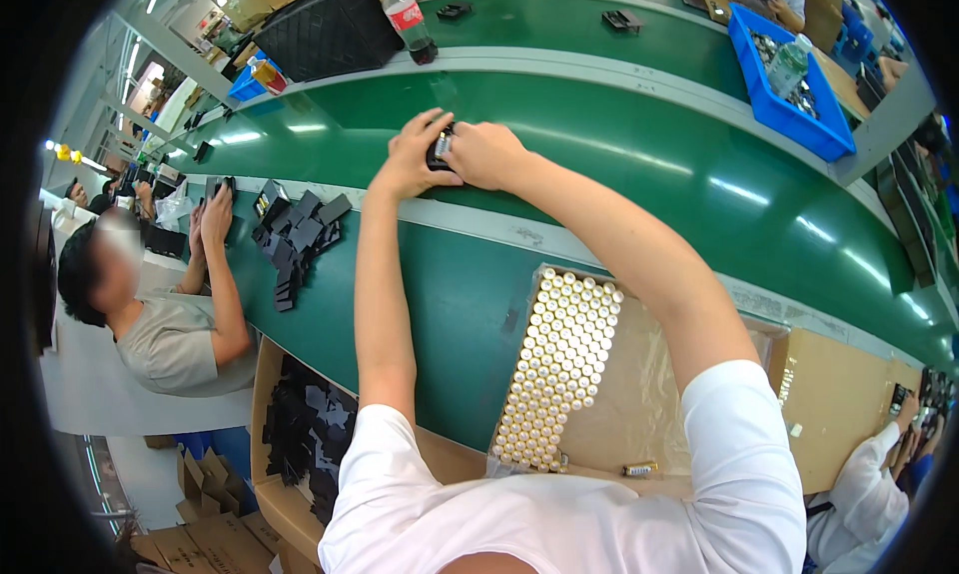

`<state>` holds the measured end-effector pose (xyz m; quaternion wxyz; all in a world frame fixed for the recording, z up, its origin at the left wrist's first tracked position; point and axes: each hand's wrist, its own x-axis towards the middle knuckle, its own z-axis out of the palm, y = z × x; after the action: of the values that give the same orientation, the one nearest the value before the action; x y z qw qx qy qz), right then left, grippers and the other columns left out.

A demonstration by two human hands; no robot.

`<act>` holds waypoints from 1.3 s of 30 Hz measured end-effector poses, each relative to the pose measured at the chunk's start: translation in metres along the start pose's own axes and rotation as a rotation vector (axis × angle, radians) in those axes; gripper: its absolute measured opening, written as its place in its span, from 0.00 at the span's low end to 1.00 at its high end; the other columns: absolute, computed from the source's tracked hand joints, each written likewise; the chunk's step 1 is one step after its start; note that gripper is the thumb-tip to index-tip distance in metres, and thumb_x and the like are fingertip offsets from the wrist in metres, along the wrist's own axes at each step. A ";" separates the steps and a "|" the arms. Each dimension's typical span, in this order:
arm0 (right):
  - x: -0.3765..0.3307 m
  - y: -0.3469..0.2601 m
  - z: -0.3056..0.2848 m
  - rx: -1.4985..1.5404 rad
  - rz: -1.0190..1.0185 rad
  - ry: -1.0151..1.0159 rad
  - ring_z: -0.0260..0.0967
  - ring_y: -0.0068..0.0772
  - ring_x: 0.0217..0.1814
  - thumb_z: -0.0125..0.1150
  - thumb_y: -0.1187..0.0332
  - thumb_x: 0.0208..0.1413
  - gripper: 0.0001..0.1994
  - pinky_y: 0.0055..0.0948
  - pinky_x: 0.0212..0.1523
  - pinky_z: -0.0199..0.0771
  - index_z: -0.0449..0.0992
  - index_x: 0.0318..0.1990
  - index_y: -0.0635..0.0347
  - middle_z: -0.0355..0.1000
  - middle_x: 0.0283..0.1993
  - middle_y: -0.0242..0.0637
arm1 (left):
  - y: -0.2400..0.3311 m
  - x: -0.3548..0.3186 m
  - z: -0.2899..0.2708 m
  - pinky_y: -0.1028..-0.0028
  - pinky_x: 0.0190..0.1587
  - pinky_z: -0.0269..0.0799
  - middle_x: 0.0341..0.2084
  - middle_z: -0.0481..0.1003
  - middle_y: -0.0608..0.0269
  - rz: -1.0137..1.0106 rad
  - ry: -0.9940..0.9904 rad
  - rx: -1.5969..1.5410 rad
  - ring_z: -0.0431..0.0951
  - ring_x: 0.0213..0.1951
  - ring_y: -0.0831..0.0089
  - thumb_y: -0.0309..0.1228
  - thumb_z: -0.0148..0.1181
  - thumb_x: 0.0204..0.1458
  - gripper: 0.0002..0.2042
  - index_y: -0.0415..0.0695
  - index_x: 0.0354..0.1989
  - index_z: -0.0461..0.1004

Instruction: Insert gold-colored batteries into a black plastic battery housing at an assembly station.

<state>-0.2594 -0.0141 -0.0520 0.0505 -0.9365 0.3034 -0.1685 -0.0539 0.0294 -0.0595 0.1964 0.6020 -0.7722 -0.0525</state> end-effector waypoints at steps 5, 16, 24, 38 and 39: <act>-0.029 -0.011 -0.063 0.169 0.106 0.162 0.78 0.46 0.34 0.58 0.62 0.65 0.13 0.39 0.38 0.79 0.86 0.41 0.60 0.82 0.38 0.41 | -0.020 -0.003 -0.011 0.46 0.70 0.61 0.77 0.60 0.56 -0.051 0.054 0.189 0.61 0.75 0.51 0.54 0.84 0.35 0.54 0.61 0.77 0.66; -0.363 -0.101 -0.200 0.664 0.415 -0.590 0.72 0.39 0.31 0.68 0.75 0.51 0.05 0.33 0.36 0.74 0.82 0.36 0.59 0.77 0.32 0.34 | 0.016 0.016 -0.056 0.51 0.72 0.63 0.72 0.67 0.54 0.082 0.316 0.308 0.70 0.69 0.50 0.52 0.71 0.59 0.37 0.52 0.74 0.68; -0.424 -0.132 -0.171 0.206 0.150 -0.581 0.76 0.45 0.33 0.70 0.73 0.52 0.09 0.36 0.37 0.77 0.81 0.40 0.63 0.79 0.35 0.37 | 0.080 0.016 -0.091 0.55 0.72 0.62 0.70 0.69 0.53 0.056 0.096 0.212 0.68 0.69 0.50 0.42 0.67 0.62 0.31 0.47 0.72 0.69; -0.355 -0.176 -0.160 0.854 0.730 -0.609 0.72 0.33 0.26 0.68 0.71 0.59 0.06 0.32 0.30 0.73 0.83 0.39 0.66 0.80 0.28 0.38 | 0.101 0.015 -0.113 0.59 0.70 0.65 0.64 0.74 0.51 -0.055 -0.061 0.157 0.70 0.66 0.52 0.32 0.65 0.63 0.22 0.42 0.64 0.75; -0.356 -0.179 -0.156 0.868 0.703 -0.591 0.72 0.33 0.26 0.68 0.71 0.59 0.06 0.32 0.30 0.73 0.83 0.39 0.66 0.80 0.28 0.38 | 0.111 0.008 -0.117 0.59 0.70 0.65 0.63 0.75 0.51 -0.099 -0.082 0.162 0.70 0.66 0.52 0.32 0.65 0.63 0.21 0.41 0.64 0.75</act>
<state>-0.4848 0.3403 0.0287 0.5597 -0.6821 0.4703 0.0162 -0.1131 0.0700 0.0853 0.1125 0.6507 -0.7506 -0.0243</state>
